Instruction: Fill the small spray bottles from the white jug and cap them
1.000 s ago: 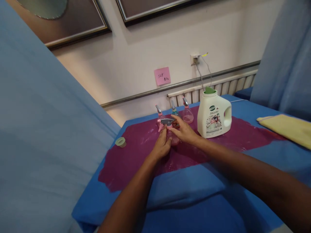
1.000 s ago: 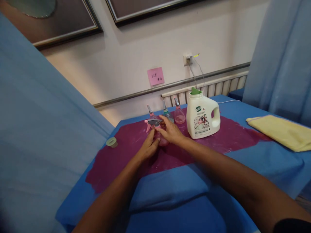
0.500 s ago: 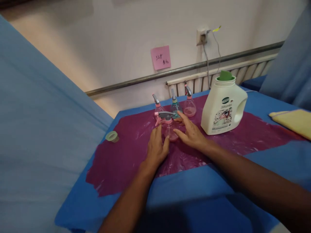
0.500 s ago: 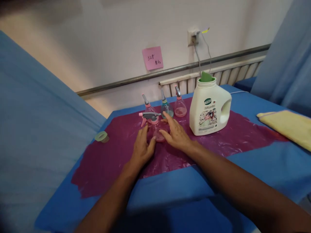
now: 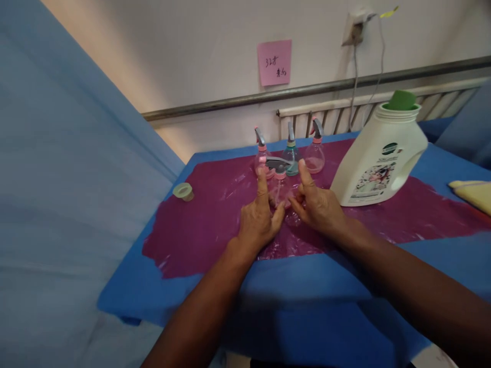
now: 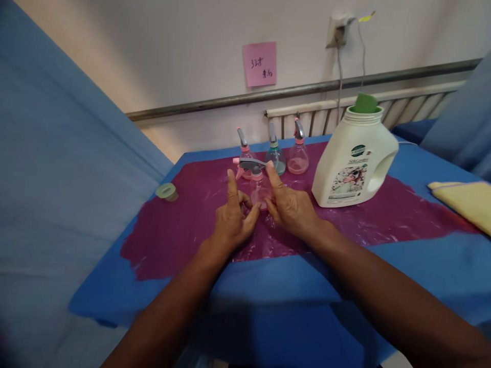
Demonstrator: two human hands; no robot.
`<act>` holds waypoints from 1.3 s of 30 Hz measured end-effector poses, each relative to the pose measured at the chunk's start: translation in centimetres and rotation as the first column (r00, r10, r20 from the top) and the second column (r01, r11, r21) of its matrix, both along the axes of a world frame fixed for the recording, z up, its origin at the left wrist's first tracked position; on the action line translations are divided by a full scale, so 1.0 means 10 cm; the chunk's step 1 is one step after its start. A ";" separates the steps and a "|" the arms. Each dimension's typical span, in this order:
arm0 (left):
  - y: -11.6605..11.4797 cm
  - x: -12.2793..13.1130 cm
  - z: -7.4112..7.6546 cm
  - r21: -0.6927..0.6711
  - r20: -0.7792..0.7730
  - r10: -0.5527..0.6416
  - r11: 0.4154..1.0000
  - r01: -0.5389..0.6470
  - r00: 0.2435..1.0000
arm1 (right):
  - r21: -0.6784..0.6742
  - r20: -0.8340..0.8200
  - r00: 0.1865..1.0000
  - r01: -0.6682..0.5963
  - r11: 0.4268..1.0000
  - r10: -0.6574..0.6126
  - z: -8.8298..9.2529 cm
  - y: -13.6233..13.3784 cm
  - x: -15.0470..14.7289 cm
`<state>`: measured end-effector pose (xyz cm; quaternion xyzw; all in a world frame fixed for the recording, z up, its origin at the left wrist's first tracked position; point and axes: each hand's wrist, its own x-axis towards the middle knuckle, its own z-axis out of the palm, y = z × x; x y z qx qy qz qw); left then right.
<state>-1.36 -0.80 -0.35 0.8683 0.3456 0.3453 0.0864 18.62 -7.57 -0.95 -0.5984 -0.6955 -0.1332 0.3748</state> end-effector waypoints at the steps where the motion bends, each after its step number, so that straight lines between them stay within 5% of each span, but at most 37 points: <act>1: 0.00 0.00 0.00 -0.012 -0.017 0.011 1.000 -0.011 1.000 | 0.011 0.014 1.000 0.012 1.000 -0.012 -0.01 0.00 0.02; 11: 0.00 -0.01 -0.05 -0.074 -0.103 0.038 0.996 -0.045 0.994 | -0.056 0.056 0.995 0.085 0.995 -0.082 -0.10 0.00 0.10; 17: 0.02 -0.07 -0.05 0.055 0.046 0.006 0.998 -0.008 0.999 | 0.026 0.045 0.997 0.061 0.998 -0.062 -0.06 0.00 0.10; 21: 0.05 -0.13 0.01 0.079 0.114 -0.024 0.997 0.015 0.993 | 0.092 0.023 0.999 0.039 0.995 -0.041 -0.05 0.00 0.12; 26: 0.12 -0.27 0.17 -0.051 0.138 0.043 0.998 -0.037 0.989 | 0.079 -0.044 0.999 0.020 0.997 -0.017 0.05 0.02 0.20; 32: 0.37 -0.95 0.32 -0.167 -0.098 0.166 0.969 -0.181 0.981 | -0.023 0.031 0.998 -0.055 0.998 0.056 0.21 -0.35 0.60; 35: 0.48 -1.49 0.27 -0.209 -0.184 0.249 0.935 -0.285 0.951 | -0.130 0.067 0.998 -0.001 0.992 0.010 0.07 -0.79 1.05; 39: 0.63 -2.12 0.13 -0.151 -0.520 0.325 0.875 -0.460 0.790 | -0.273 0.114 0.969 0.241 0.931 -0.218 -0.22 -1.37 1.76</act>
